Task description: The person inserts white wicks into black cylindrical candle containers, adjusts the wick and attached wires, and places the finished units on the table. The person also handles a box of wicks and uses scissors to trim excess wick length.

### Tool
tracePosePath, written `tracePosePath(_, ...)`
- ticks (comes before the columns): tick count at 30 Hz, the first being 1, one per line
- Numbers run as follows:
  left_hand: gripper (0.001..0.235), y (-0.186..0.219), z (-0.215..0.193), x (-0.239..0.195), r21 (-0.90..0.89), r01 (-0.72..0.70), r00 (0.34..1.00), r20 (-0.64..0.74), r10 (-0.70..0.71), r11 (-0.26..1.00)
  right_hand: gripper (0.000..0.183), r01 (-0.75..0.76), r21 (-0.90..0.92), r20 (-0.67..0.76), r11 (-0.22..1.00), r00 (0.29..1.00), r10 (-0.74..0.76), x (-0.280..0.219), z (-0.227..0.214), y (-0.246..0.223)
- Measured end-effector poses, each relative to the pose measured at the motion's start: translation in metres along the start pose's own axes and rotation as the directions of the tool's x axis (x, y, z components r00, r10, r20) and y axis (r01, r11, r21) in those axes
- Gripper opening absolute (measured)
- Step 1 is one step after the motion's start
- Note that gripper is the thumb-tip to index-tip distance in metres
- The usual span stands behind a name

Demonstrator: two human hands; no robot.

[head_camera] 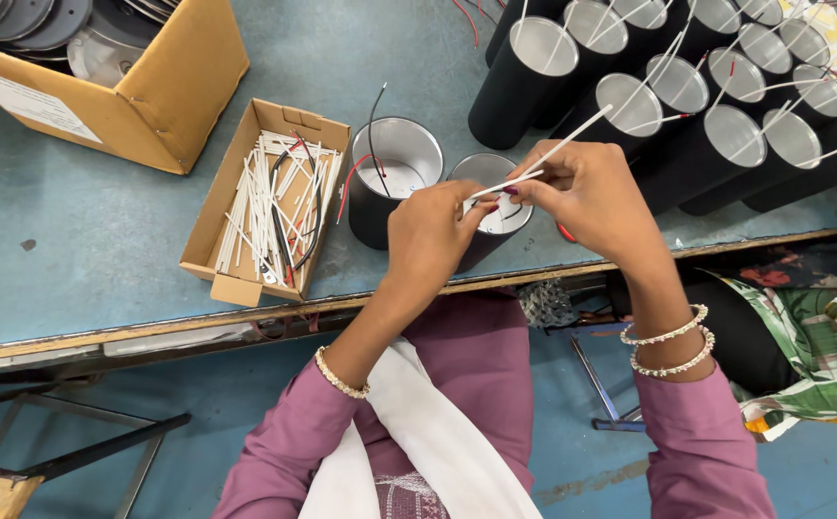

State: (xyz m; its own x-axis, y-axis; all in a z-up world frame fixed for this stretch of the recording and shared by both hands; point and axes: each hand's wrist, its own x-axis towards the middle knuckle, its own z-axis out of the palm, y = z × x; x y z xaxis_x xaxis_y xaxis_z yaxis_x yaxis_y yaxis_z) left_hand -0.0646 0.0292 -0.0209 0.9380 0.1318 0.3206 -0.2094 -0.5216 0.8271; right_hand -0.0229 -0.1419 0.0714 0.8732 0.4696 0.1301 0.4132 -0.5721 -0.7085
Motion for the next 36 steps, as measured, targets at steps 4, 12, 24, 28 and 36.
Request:
tracePosePath(4,0.018,0.004,-0.003,0.004,0.103,0.092,0.992,0.081,-0.100,0.990,0.011,-0.002,0.016,0.019,1.000,1.000,0.001,0.001,-0.002,0.003)
tracePosePath(12,0.017,0.006,-0.016,-0.013,-0.147,0.027,0.994,-0.101,-0.042,0.989,0.014,0.064,-0.106,0.192,0.992,0.980,-0.043,0.012,0.000,0.004)
tracePosePath(24,0.019,-0.037,-0.084,-0.086,-0.416,0.212,0.947,-0.135,-0.290,0.885,0.014,0.036,-0.191,0.195,0.981,0.981,0.002,0.028,0.019,0.010)
tracePosePath(28,0.018,-0.057,-0.075,-0.094,-0.424,0.148,0.950,-0.190,-0.248,0.894,0.016,-0.009,-0.078,0.305,0.997,0.952,0.032,0.029,0.023,0.014)
tracePosePath(36,0.017,-0.100,-0.013,-0.084,-0.213,-0.103,0.979,-0.193,0.061,0.972,0.012,0.123,-0.167,0.310,0.978,0.948,-0.067,0.034,0.025,0.019)
